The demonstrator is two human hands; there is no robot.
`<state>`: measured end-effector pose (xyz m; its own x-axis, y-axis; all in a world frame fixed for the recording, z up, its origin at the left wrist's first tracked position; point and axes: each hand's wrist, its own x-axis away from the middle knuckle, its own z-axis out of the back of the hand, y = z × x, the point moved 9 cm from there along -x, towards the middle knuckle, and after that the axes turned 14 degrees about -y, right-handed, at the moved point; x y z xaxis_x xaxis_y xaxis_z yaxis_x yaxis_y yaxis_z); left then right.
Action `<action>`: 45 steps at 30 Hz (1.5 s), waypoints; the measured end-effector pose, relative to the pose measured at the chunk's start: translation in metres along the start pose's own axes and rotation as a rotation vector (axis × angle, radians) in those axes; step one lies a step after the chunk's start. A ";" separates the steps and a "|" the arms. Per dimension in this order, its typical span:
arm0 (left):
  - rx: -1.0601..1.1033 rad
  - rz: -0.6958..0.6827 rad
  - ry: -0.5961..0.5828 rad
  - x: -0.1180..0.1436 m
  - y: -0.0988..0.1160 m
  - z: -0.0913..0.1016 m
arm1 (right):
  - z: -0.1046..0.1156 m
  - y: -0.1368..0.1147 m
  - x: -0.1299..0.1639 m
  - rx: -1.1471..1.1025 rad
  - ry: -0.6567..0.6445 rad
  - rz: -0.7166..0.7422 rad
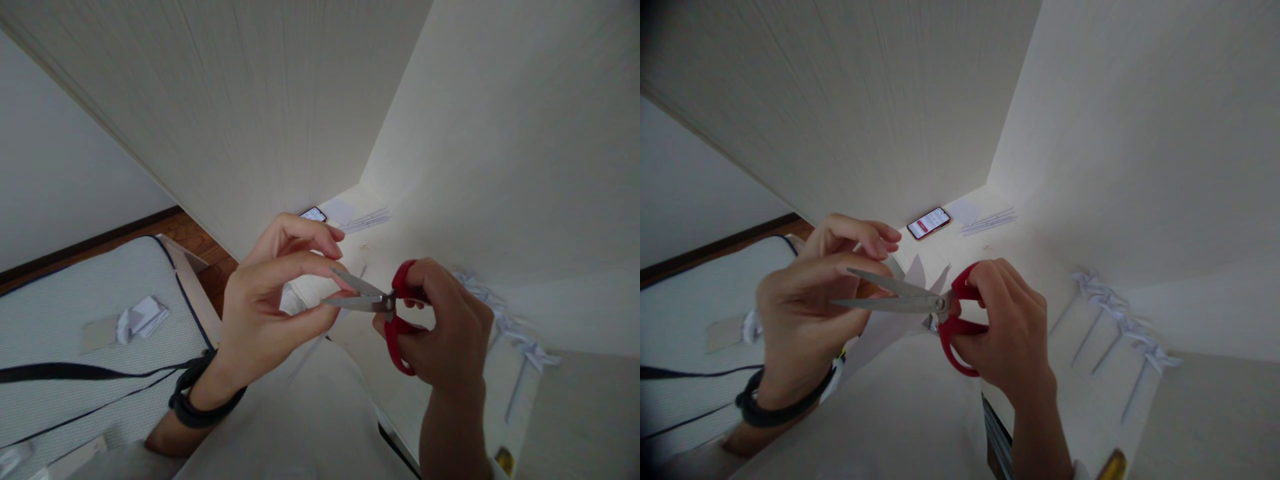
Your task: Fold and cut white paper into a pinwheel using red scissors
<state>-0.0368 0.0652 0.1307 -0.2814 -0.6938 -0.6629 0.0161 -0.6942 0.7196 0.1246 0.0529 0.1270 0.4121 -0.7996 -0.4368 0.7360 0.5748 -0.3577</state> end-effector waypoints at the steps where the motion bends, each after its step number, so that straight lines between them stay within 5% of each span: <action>1: 0.001 0.004 -0.001 0.000 0.000 0.000 | 0.000 0.000 0.000 0.001 0.001 0.001; 45: -0.001 0.041 0.043 0.000 -0.004 0.004 | -0.002 0.003 -0.002 -0.023 -0.008 -0.031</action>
<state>-0.0408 0.0687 0.1286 -0.2388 -0.7294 -0.6411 0.0275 -0.6650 0.7463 0.1251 0.0567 0.1255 0.3935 -0.8183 -0.4189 0.7361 0.5534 -0.3897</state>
